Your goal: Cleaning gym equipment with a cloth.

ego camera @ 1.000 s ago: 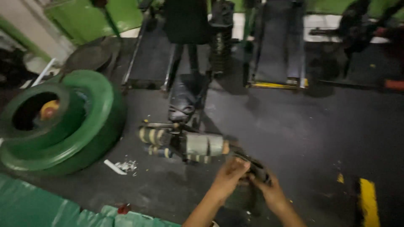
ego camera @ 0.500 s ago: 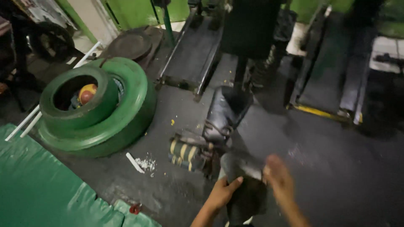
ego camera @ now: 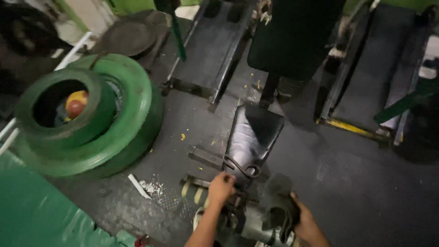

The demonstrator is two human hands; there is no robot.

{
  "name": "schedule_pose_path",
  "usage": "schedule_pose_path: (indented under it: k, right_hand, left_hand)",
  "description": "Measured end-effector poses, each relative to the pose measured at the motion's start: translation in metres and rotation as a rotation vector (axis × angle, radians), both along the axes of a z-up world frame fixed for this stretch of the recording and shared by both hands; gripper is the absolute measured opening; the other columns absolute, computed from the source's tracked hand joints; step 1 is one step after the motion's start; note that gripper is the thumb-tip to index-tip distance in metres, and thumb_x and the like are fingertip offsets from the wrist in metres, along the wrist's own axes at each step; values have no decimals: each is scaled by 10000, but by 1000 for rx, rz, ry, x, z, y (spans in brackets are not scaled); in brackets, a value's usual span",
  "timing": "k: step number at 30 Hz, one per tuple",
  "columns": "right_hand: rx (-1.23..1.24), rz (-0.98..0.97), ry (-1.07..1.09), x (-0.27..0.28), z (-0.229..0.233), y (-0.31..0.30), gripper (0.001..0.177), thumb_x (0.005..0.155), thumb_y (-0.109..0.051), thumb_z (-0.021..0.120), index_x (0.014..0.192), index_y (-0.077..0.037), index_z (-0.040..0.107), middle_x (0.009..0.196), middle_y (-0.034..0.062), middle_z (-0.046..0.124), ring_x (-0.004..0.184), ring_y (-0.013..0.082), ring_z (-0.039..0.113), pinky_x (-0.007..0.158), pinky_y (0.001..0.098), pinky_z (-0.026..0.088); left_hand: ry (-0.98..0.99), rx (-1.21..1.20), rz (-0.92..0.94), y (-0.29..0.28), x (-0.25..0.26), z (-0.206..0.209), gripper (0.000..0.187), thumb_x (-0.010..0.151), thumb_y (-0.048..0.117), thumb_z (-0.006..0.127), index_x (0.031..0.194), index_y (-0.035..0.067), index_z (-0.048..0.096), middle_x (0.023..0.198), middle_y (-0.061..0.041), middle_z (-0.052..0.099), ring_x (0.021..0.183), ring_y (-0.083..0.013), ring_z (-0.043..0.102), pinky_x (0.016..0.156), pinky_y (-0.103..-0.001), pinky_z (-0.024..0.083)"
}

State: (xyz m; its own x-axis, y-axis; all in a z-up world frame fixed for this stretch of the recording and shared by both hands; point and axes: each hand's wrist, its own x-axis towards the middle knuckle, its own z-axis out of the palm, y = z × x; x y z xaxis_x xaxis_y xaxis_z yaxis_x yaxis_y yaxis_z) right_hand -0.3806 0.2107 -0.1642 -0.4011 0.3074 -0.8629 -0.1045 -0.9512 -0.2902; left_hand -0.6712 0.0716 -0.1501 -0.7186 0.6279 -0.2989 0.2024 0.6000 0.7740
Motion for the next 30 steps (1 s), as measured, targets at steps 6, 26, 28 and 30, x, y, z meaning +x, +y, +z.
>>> schedule_pose_path:
  k: [6, 26, 28, 30]
  right_hand:
    - [-12, -92, 8, -54, -1, -18, 734, 934, -548, 522, 1439, -16, 537, 1303, 151, 649, 1166, 354, 602, 965, 518, 491]
    - [382, -517, -735, -1, 13, -208, 670, 1000, -463, 575, 1363, 100, 585, 1148, 263, 645, 996, 348, 586, 915, 550, 480]
    - [633, -503, -852, -23, 94, -193, 534, 939, -324, 618, 1343, 25, 582, 1178, 202, 658, 1042, 322, 615, 910, 473, 479]
    - [1276, -97, -1141, -76, 190, -194, 725, 723, -278, 773, 1383, -93, 538, 1255, 177, 677, 1140, 346, 627, 944, 493, 485]
  left_hand:
    - [22, -100, -5, 46, -87, -161, 590, 845, 512, 743, 1208, 53, 666, 1144, -193, 735, 1094, -388, 688, 925, -472, 537]
    - [-621, 245, -700, 119, -79, -34, 316, 944, 295, 753, 1033, -7, 721, 879, -130, 733, 732, -202, 711, 632, -348, 594]
    - [-559, 267, -870, 110, -50, 34, 313, 936, 302, 750, 1074, 22, 735, 924, -138, 740, 777, -238, 724, 671, -378, 588]
    - [-291, 368, -1325, 90, -16, 102, 269, 883, 227, 661, 1036, 13, 717, 949, -196, 744, 818, -352, 711, 715, -462, 546]
